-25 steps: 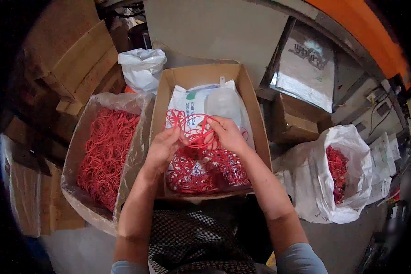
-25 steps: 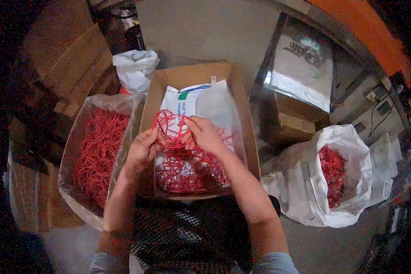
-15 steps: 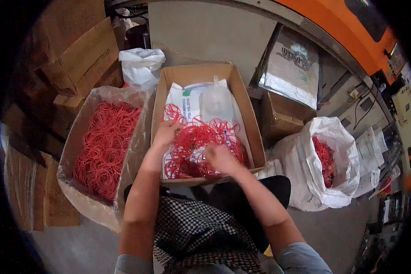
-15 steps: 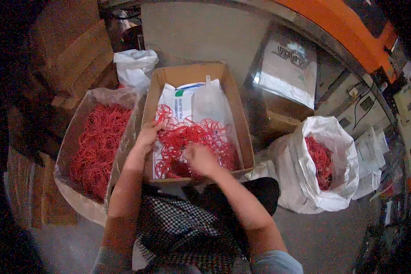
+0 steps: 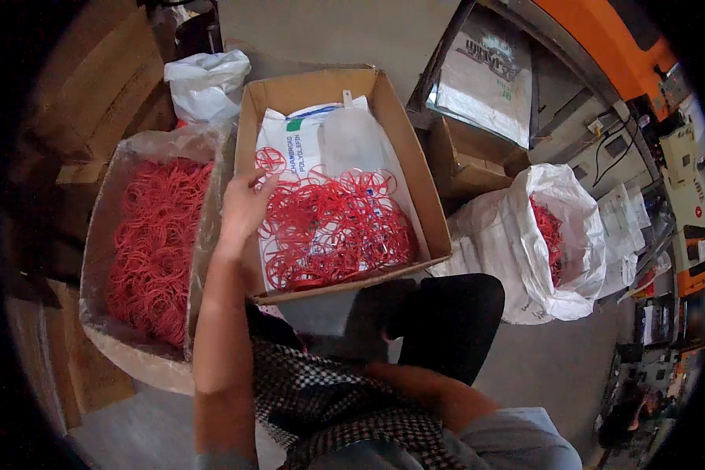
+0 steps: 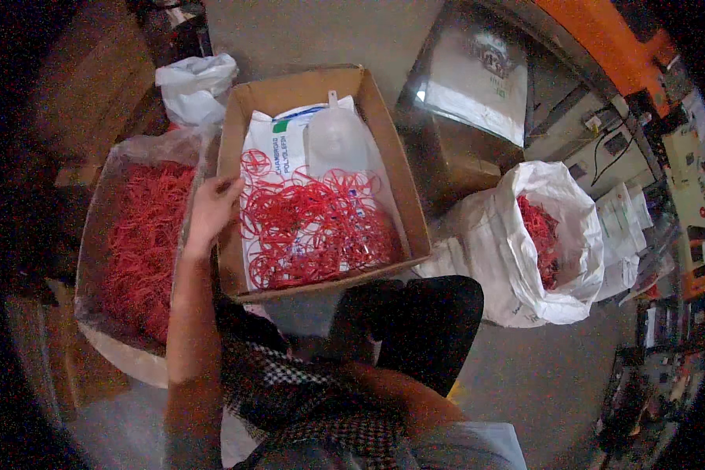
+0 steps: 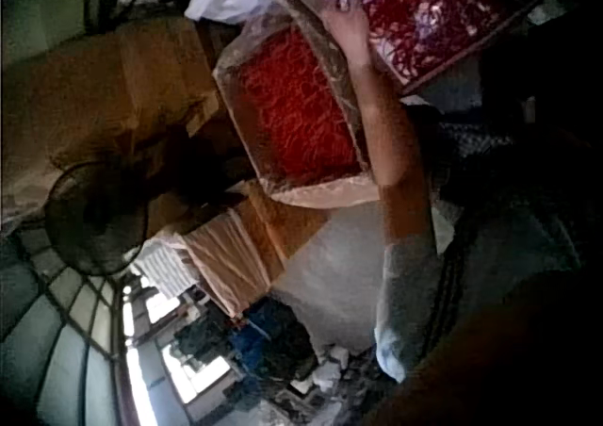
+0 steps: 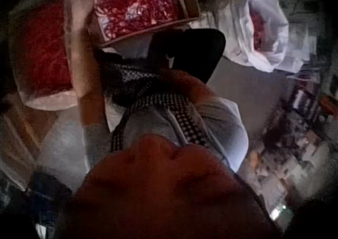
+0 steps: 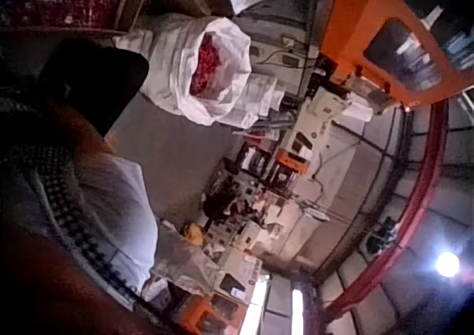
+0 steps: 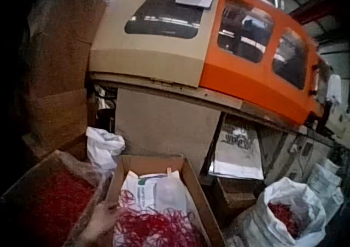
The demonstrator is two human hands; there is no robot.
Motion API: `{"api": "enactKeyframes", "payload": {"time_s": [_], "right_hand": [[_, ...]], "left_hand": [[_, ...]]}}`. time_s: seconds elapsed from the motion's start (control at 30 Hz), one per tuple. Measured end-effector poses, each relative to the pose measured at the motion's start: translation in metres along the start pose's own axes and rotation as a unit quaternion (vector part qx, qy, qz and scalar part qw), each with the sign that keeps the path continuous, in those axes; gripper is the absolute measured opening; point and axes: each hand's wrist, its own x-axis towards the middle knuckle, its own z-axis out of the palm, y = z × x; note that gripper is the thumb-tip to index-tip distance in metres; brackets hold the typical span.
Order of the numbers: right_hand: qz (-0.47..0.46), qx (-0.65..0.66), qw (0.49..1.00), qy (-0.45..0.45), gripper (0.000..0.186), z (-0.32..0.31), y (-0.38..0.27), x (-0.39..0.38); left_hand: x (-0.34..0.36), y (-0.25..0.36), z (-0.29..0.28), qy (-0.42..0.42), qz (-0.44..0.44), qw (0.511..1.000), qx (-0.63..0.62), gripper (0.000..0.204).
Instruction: The person sorts black plastic components from a box into a white sack, then transfers red plastic rings from a sack into a cardboard box. The person handles the items by hand in a factory setting.
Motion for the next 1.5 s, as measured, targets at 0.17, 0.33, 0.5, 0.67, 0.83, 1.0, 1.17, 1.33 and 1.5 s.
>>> {"api": "enactKeyframes", "payload": {"time_s": [0.17,0.33,0.5,0.67,0.83,1.0,1.17,1.33,1.5], "right_hand": [[-0.002,0.012,1.000,-0.004,0.020,0.006,0.001,0.021],[-0.012,0.034,0.999,-0.012,0.020,0.002,0.004,0.039],[-0.023,0.046,0.999,-0.018,0.020,-0.001,0.003,0.046],[-0.031,0.038,0.999,-0.008,0.021,0.001,0.009,0.052],[-0.061,0.007,0.998,-0.021,0.021,0.004,0.012,0.053],[-0.257,0.038,0.945,-0.199,0.021,-0.050,0.069,0.032],[0.164,-0.018,0.969,0.182,0.035,-0.254,0.084,-0.019],[0.330,0.061,0.921,0.198,0.035,-0.218,0.218,0.024],[0.291,-0.008,0.921,0.258,0.028,-0.249,0.197,0.013]], "left_hand": [[-0.022,0.041,0.003,0.086,0.165,0.981,0.056,0.027],[-0.013,0.033,0.016,0.034,0.153,0.979,0.132,0.023],[0.017,-0.002,0.030,-0.027,0.123,0.979,0.163,0.020],[0.017,0.010,0.036,-0.024,0.193,0.955,0.224,0.019],[-0.007,0.039,0.034,-0.003,0.235,0.966,0.109,0.019],[-0.022,0.056,0.039,-0.010,0.179,0.975,0.130,0.020],[-0.031,0.039,0.025,0.003,0.185,0.970,0.158,0.020],[-0.025,0.010,0.064,-0.041,0.258,0.946,0.193,0.020],[-0.029,0.007,0.063,-0.046,0.218,0.956,0.189,0.022]]}}
